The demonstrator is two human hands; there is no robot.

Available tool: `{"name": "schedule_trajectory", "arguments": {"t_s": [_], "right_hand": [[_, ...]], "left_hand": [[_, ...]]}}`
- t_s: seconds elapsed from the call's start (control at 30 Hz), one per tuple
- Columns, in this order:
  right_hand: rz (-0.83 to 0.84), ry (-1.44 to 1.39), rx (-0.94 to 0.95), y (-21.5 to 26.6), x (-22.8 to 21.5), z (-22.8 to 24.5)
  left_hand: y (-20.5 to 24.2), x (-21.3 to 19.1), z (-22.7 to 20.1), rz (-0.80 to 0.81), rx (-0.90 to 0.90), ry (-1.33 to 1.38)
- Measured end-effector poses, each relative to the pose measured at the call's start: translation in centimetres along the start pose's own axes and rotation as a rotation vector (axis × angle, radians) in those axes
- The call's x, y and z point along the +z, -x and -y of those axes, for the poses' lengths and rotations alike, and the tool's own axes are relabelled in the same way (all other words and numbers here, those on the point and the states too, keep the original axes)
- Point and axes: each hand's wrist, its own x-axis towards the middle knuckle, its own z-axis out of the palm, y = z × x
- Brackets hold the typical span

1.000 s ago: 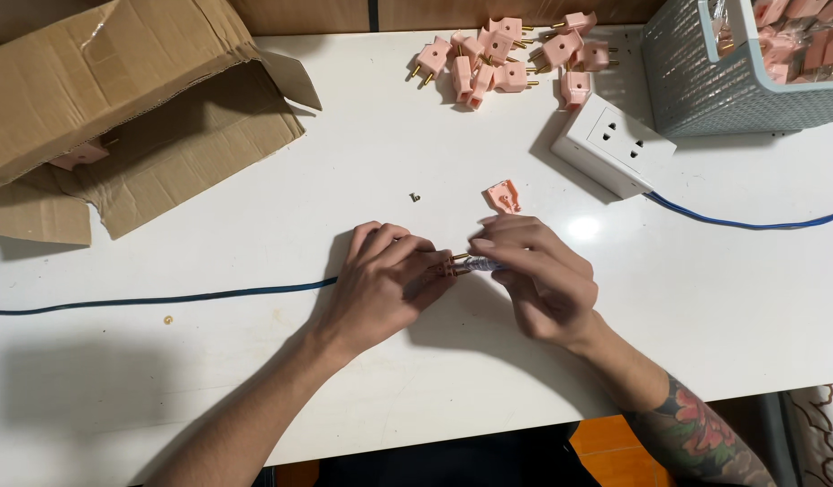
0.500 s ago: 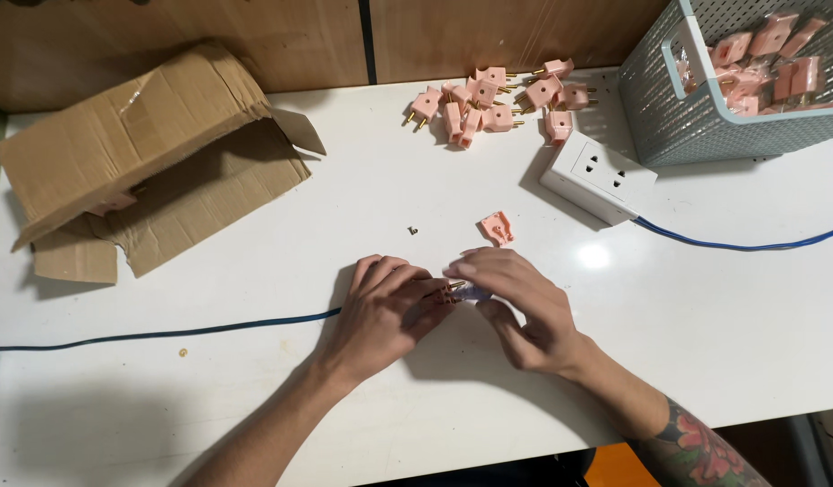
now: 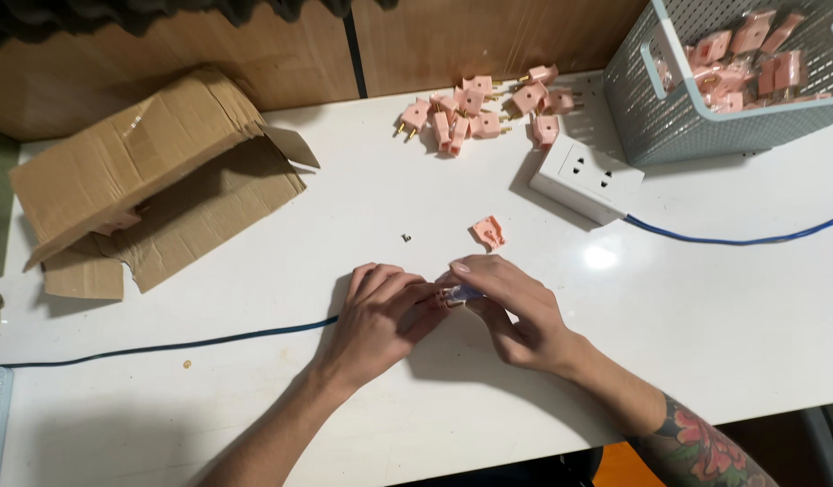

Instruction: The person assembles pink electrical plugs by hand, using a screwdriver to tighten screws on the internal components. They insert wires into the plug housing and secure the parts together on a white workbench.

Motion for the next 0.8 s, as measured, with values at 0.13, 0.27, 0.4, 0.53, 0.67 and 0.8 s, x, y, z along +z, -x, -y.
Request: {"name": "schedule_trajectory", "arguments": {"t_s": [0.13,0.27,0.4,0.53,0.67,0.8], "right_hand": [[-0.053,-0.071,-0.004,1.8,-1.2,-1.5],[-0.152,-0.065,0.034,2.6,-2.5,-2.2],[-0.185,-0.012,-0.030,1.6,-2.8,-3.0],[-0.160,0.042,-0.015,1.5,-2.4,-2.5],[-0.167,-0.003,0.037,1.8,-2.2,-3.0],[-0.154,-0.038,0.098,2.1,-1.7,-3.1]], "left_hand": [[-0.3,-0.2,0.4,-0.011,-0.035,0.065],[-0.6,-1.1,1.8,-0.142,-0.106,-0.069],[-2.2,-1.6,3.4,-0.145,-0.257,-0.168],[-1.8,-2.1,2.8,-0.114,-0.294,-0.156],[-1.7,-2.2,2.5,-0.152,-0.233,-0.133],[-0.7,-1.6,0.6,-0.043,-0.082,-0.005]]}}
